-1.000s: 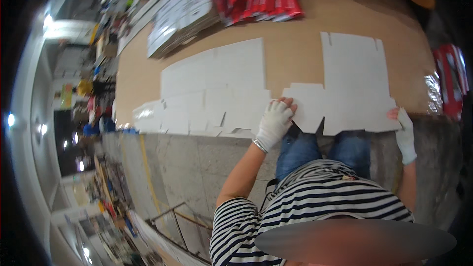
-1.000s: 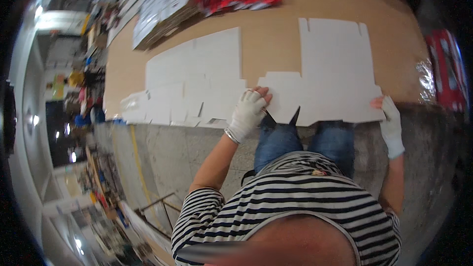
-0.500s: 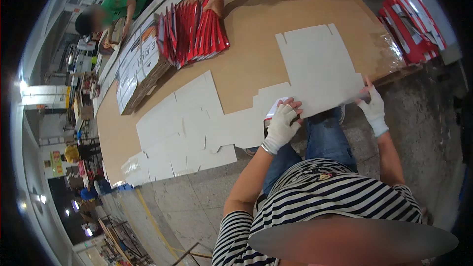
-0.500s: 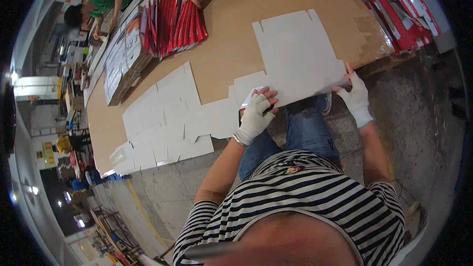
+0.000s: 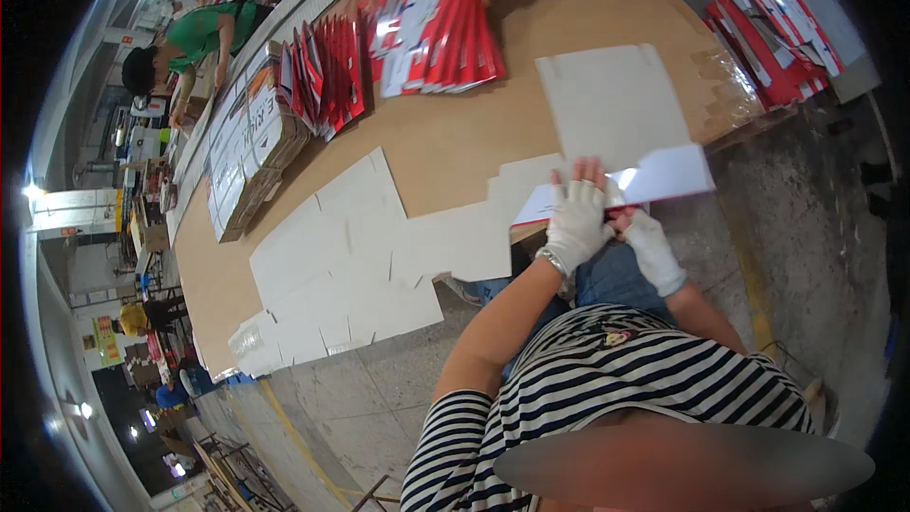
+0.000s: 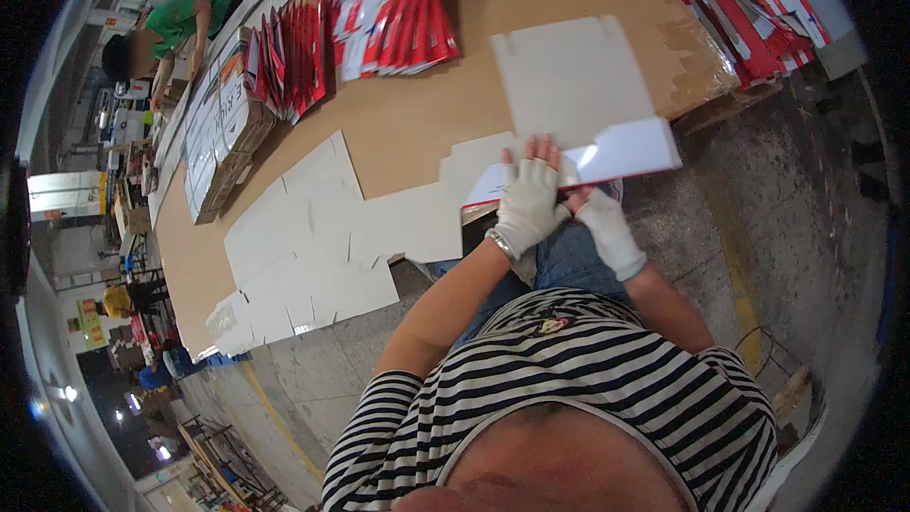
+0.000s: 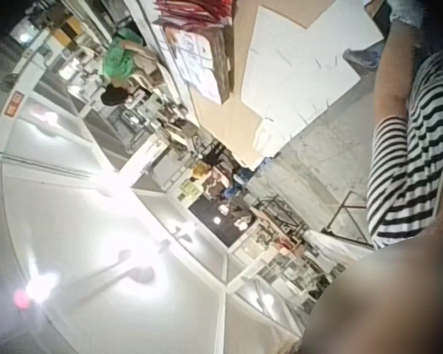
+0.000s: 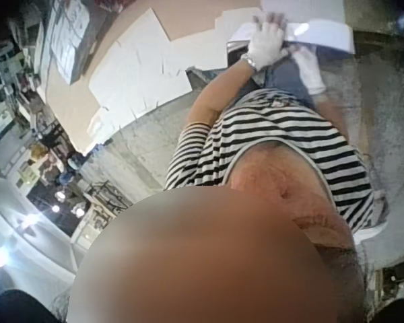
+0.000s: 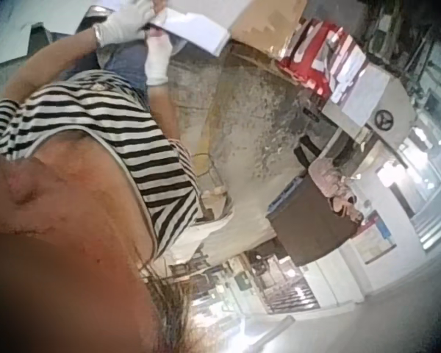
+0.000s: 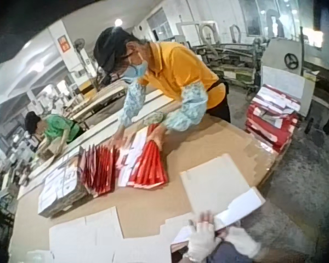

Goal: The recorder is folding and stacking flat cardboard packaging materials on a work table in a factory setting.

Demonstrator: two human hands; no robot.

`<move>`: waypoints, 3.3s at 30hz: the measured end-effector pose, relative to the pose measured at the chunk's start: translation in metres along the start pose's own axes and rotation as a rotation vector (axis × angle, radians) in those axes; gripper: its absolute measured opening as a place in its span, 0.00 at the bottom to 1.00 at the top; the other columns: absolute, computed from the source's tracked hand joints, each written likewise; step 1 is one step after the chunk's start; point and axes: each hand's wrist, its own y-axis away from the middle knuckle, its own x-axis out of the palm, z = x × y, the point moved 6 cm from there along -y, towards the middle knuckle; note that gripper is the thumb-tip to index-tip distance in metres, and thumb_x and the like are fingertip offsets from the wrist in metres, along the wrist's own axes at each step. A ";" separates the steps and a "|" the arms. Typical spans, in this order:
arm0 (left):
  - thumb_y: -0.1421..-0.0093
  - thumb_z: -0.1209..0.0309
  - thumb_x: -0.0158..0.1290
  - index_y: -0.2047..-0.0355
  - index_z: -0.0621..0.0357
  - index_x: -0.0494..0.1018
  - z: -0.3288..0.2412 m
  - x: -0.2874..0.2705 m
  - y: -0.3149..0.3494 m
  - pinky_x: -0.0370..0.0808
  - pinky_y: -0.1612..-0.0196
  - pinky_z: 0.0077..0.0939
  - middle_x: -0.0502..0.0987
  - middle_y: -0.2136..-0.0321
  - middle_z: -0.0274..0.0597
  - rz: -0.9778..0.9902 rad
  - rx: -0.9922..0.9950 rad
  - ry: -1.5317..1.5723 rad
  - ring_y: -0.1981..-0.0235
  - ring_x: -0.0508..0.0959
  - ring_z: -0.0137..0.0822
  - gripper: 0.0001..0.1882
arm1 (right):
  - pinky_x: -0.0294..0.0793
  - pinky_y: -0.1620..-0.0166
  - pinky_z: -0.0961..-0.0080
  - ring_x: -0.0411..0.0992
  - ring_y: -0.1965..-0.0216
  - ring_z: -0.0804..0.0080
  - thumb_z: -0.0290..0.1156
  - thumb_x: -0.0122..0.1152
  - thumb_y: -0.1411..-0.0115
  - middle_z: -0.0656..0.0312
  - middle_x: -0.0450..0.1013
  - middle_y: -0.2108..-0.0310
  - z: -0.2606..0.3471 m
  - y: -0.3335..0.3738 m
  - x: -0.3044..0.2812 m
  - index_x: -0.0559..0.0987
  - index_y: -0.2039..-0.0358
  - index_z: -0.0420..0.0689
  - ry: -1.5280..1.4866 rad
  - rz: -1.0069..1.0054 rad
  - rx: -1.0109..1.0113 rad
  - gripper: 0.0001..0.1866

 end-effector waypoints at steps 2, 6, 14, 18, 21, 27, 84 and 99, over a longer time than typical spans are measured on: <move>0.48 0.49 0.54 0.35 0.68 0.51 -0.019 0.015 -0.001 0.37 0.34 0.63 0.46 0.32 0.54 -0.125 0.142 -0.030 0.30 0.45 0.51 0.48 | 0.70 0.58 0.79 0.68 0.59 0.82 0.30 0.60 0.41 0.67 0.73 0.58 -0.006 -0.017 0.001 0.77 0.58 0.36 0.079 -0.187 -0.134 0.13; 0.51 0.48 0.57 0.36 0.68 0.51 -0.014 -0.002 0.016 0.38 0.34 0.62 0.47 0.32 0.55 -0.061 0.032 0.049 0.30 0.45 0.51 0.51 | 0.72 0.61 0.74 0.72 0.66 0.77 0.30 0.58 0.38 0.63 0.76 0.65 0.044 -0.011 -0.025 0.78 0.60 0.35 0.288 -0.466 -0.394 0.11; 0.53 0.40 0.57 0.35 0.63 0.52 0.016 0.018 0.043 0.37 0.33 0.61 0.51 0.33 0.50 0.259 -0.137 0.406 0.31 0.47 0.49 0.55 | 0.63 0.41 0.56 0.65 0.42 0.54 0.24 0.54 0.45 0.52 0.66 0.41 0.075 -0.027 0.057 0.68 0.41 0.40 1.373 -0.058 -1.158 0.28; 0.56 0.46 0.63 0.35 0.58 0.54 0.059 -0.008 0.114 0.41 0.33 0.58 0.54 0.35 0.47 0.195 -0.182 -0.168 0.32 0.50 0.47 0.53 | 0.59 0.38 0.59 0.60 0.37 0.58 0.26 0.44 0.41 0.57 0.61 0.37 0.074 -0.047 0.040 0.65 0.38 0.42 1.575 0.038 -1.074 0.27; 0.48 0.66 0.57 0.40 0.59 0.62 0.116 -0.008 0.169 0.53 0.34 0.46 0.59 0.37 0.46 -0.064 -0.268 -0.201 0.34 0.56 0.47 0.35 | 0.59 0.37 0.61 0.60 0.36 0.60 0.26 0.45 0.42 0.57 0.61 0.37 0.079 -0.056 0.032 0.65 0.38 0.42 1.700 0.051 -1.051 0.28; 0.50 0.76 0.57 0.59 0.55 0.78 0.150 -0.049 0.161 0.73 0.54 0.37 0.75 0.59 0.40 -0.372 -0.113 0.336 0.56 0.74 0.45 0.15 | 0.59 0.37 0.64 0.60 0.37 0.60 0.26 0.45 0.41 0.56 0.63 0.39 0.078 -0.068 0.014 0.64 0.38 0.42 1.714 0.125 -0.995 0.28; 0.42 0.50 0.52 0.35 0.45 0.56 0.128 -0.021 0.102 0.49 0.41 0.72 0.49 0.33 0.53 -0.200 -0.325 -0.150 0.32 0.49 0.57 0.37 | 0.43 0.38 0.29 0.53 0.33 0.65 0.37 0.44 0.37 0.67 0.61 0.36 0.033 -0.049 0.109 0.70 0.43 0.59 1.895 0.551 -1.168 0.21; 0.41 0.52 0.51 0.36 0.47 0.59 0.128 -0.021 0.093 0.42 0.40 0.73 0.49 0.33 0.52 -0.142 -0.402 -0.033 0.32 0.48 0.57 0.34 | 0.44 0.37 0.29 0.57 0.34 0.64 0.34 0.46 0.40 0.64 0.65 0.40 0.029 -0.051 0.103 0.73 0.46 0.52 1.822 0.598 -1.152 0.21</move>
